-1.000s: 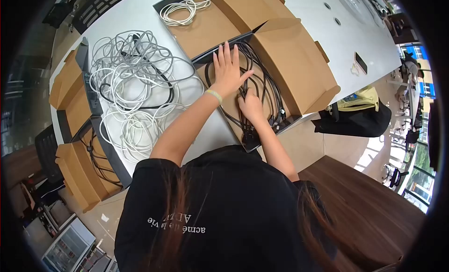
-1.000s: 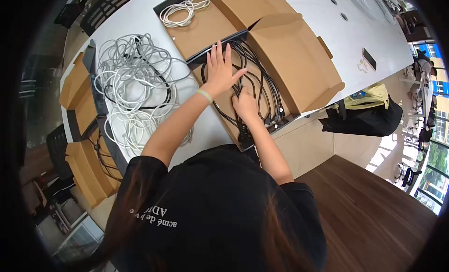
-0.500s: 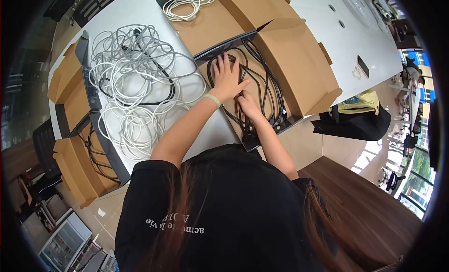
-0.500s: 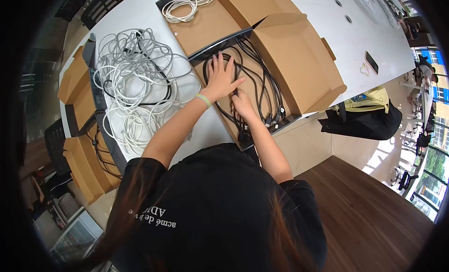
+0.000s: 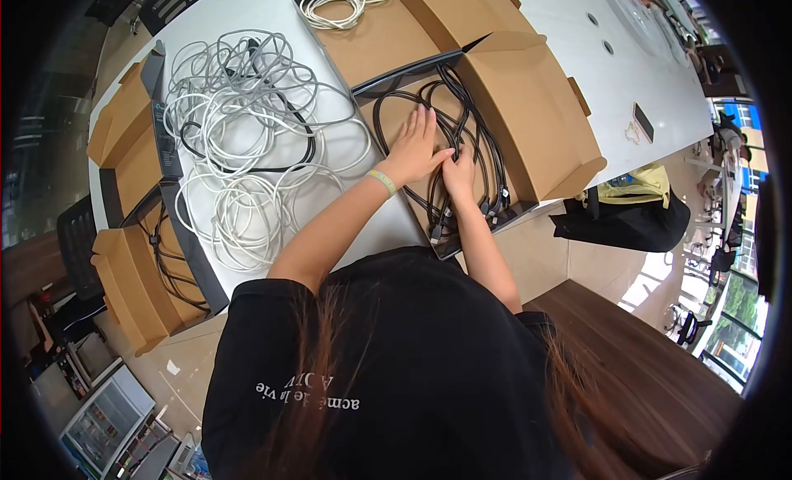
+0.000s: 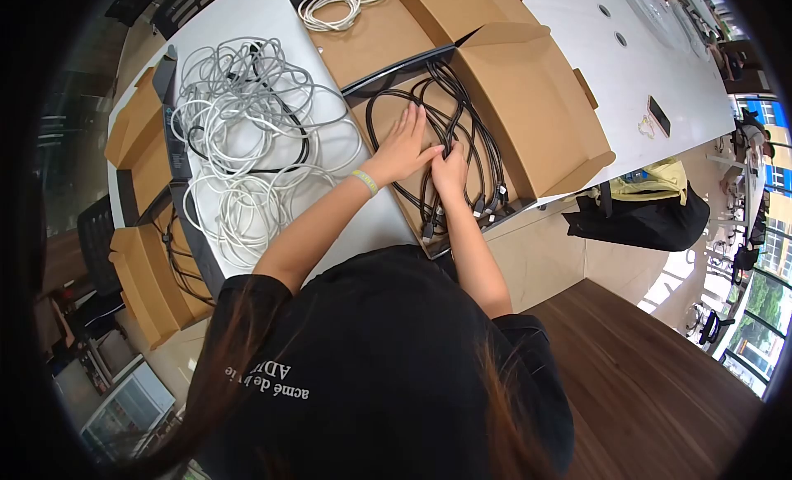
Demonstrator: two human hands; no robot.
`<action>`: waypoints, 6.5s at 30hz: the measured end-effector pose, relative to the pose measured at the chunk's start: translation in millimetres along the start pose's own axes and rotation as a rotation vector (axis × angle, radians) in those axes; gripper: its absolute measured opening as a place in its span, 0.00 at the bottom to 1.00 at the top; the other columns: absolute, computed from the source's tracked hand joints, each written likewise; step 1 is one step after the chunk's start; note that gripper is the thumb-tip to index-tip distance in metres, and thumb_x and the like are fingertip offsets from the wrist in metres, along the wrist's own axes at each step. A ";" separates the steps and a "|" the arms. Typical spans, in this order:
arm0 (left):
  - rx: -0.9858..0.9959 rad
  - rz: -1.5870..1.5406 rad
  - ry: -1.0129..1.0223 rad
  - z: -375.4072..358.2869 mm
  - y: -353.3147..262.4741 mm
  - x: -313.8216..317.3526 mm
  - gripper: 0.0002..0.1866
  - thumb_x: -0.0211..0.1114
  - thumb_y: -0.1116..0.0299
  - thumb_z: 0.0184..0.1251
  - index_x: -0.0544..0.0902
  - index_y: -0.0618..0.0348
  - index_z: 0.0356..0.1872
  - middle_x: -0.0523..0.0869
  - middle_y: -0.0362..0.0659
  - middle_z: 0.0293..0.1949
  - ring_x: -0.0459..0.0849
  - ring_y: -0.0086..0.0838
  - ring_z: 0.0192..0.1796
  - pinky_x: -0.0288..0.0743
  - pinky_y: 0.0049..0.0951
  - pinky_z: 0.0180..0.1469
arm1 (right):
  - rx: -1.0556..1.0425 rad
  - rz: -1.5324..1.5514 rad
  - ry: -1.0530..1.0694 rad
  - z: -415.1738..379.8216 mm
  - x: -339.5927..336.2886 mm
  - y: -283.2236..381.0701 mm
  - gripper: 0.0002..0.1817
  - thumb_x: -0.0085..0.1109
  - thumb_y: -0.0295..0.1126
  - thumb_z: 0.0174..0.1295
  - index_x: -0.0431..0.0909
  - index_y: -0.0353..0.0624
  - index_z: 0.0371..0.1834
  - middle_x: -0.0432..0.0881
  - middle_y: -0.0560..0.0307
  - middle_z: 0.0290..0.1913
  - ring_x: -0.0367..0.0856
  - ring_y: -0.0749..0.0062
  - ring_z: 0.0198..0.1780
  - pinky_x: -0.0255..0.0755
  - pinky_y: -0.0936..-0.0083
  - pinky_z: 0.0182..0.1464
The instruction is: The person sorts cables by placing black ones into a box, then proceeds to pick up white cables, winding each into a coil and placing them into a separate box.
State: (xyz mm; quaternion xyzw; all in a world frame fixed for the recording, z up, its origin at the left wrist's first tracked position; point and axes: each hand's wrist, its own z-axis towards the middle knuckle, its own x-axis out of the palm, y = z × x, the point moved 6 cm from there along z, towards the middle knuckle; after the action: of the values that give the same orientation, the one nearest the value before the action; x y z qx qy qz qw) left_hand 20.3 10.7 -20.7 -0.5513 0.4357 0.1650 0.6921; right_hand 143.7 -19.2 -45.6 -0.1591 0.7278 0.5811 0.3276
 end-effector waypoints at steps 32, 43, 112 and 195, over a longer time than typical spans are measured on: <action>-0.813 0.213 -0.800 -374.6 130.8 -138.5 0.27 0.62 0.52 0.57 0.74 0.63 0.51 0.68 0.58 0.57 0.66 0.50 0.59 0.63 0.44 0.58 | -1.152 -0.161 0.321 -164.3 31.3 186.2 0.25 0.60 0.32 0.56 0.68 0.36 0.56 0.65 0.36 0.59 0.65 0.41 0.59 0.61 0.58 0.59; -0.920 0.261 -0.782 -341.0 134.1 -127.9 0.32 0.68 0.56 0.50 0.71 0.58 0.56 0.54 0.61 0.64 0.55 0.59 0.63 0.53 0.54 0.61 | -0.936 0.000 0.537 -143.2 102.1 160.2 0.45 0.60 0.36 0.56 0.41 0.28 0.68 0.61 0.29 0.60 0.61 0.42 0.62 0.56 0.65 0.64; 0.313 -0.682 -0.664 -64.5 -151.3 -368.6 0.17 0.57 0.53 0.65 0.76 0.58 0.36 0.77 0.32 0.29 0.74 0.15 0.35 0.66 0.18 0.40 | -0.710 1.031 0.587 -69.1 -97.0 303.0 0.56 0.65 0.67 0.39 0.54 0.34 0.62 0.79 0.58 0.41 0.56 0.90 0.17 0.48 0.91 0.18; -0.507 -1.504 -1.020 -486.9 190.3 -260.6 0.17 0.58 0.60 0.66 0.70 0.61 0.49 0.79 0.44 0.44 0.79 0.29 0.43 0.75 0.30 0.42 | 0.091 0.795 1.571 -423.7 232.7 308.8 0.17 0.52 0.25 0.60 0.64 0.39 0.52 0.75 0.55 0.31 0.77 0.72 0.28 0.72 0.77 0.33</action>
State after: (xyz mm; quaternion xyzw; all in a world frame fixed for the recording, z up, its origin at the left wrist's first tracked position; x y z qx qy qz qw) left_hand -467.2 -300.9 59.8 -0.6831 -0.4387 -0.0136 0.5838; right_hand -340.1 -302.5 76.0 -0.2346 0.7664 0.3452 -0.4882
